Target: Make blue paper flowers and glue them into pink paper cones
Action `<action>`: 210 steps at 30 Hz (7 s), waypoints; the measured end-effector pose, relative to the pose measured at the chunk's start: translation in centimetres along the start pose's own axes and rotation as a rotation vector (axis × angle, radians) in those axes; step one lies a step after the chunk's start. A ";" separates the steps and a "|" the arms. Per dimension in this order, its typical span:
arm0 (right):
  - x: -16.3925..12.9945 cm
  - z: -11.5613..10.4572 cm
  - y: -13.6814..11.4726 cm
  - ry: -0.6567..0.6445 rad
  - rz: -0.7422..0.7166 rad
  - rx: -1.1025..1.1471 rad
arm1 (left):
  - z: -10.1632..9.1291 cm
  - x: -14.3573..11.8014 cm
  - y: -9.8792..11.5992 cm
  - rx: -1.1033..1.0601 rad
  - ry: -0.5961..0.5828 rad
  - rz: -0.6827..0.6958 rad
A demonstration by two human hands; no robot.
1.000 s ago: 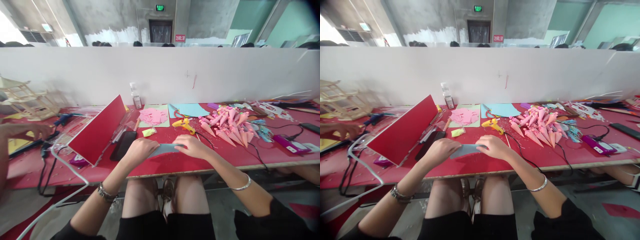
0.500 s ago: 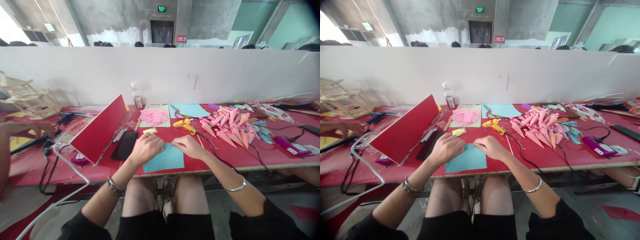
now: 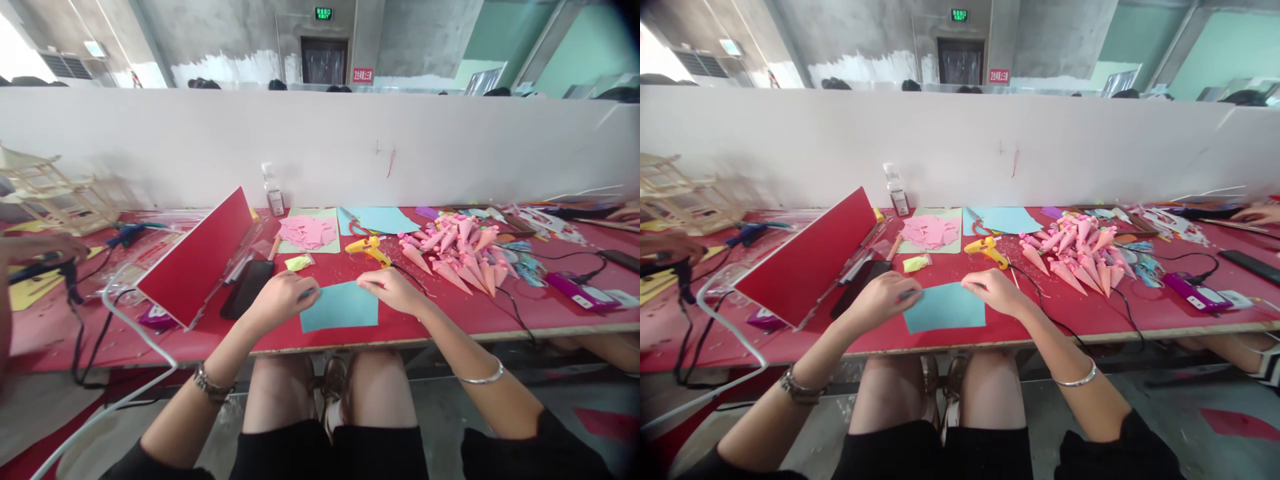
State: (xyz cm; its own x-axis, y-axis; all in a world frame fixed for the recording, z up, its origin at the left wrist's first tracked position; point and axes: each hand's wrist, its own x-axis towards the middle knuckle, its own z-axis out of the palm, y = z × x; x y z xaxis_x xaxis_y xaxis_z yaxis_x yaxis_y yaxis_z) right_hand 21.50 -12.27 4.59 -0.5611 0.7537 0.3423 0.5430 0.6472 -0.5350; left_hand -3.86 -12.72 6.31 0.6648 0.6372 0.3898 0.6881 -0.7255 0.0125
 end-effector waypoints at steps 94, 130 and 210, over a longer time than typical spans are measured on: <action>1.2 3.6 -3.9 0.100 -0.120 0.357 | 2.5 1.0 2.4 -1.166 -0.011 -0.178; -0.6 6.8 5.0 0.361 0.633 0.290 | 8.3 0.6 -0.6 0.084 -0.312 -0.207; -9.0 6.6 3.1 0.448 0.763 0.158 | 6.3 -7.2 2.8 -0.051 -0.416 -0.086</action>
State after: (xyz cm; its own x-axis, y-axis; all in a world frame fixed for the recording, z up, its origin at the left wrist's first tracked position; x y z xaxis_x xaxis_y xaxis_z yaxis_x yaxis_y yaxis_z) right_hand 24.13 -17.80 -5.26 0.2308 0.9677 0.1018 0.5573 -0.0457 -0.8290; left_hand -4.86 -17.73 -2.23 0.6738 0.7387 -0.0193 0.7376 -0.6707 0.0787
